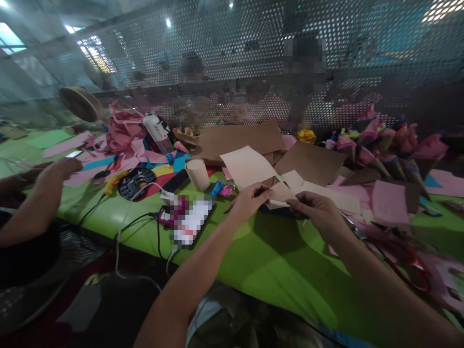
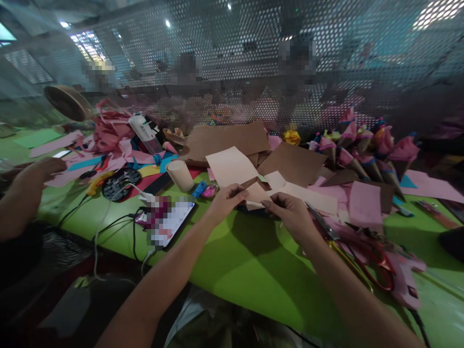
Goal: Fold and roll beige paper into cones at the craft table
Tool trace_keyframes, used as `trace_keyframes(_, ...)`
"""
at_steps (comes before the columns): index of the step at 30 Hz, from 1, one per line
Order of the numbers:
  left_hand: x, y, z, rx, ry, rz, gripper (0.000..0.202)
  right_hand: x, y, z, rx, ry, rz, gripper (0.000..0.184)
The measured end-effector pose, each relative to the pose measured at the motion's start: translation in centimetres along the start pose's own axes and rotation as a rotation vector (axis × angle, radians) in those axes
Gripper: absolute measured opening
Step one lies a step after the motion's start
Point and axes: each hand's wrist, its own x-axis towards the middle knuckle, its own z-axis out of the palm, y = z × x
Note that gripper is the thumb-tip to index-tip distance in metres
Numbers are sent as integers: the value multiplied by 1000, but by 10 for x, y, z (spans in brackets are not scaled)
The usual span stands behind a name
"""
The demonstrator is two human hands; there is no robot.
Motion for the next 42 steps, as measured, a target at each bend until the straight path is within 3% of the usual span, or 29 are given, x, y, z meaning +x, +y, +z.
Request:
trace_keyframes(9, 1, 4, 2, -114, -13, -34, 47, 0, 10, -4, 33, 35, 36, 49)
trace_keyframes(16, 0, 9, 3, -276, 24, -114, 43, 4, 4, -4, 125, 165, -152, 45)
trace_keyframes(24, 1, -1, 4, -412, -52, -200, 54, -1, -3, -2, 142, 241, -151, 35)
trace_keyframes(27, 2, -2, 4, -386, -84, -175, 56, -1, -4, -2, 144, 217, -160, 35)
trace_keyframes(33, 1, 3, 5, -292, -108, -106, 54, 3, 2, -2, 193, 105, -91, 53)
trace_keyframes(42, -1, -3, -11, 220, -106, -78, 33, 6, 3, -3, 159, 129, -65, 57)
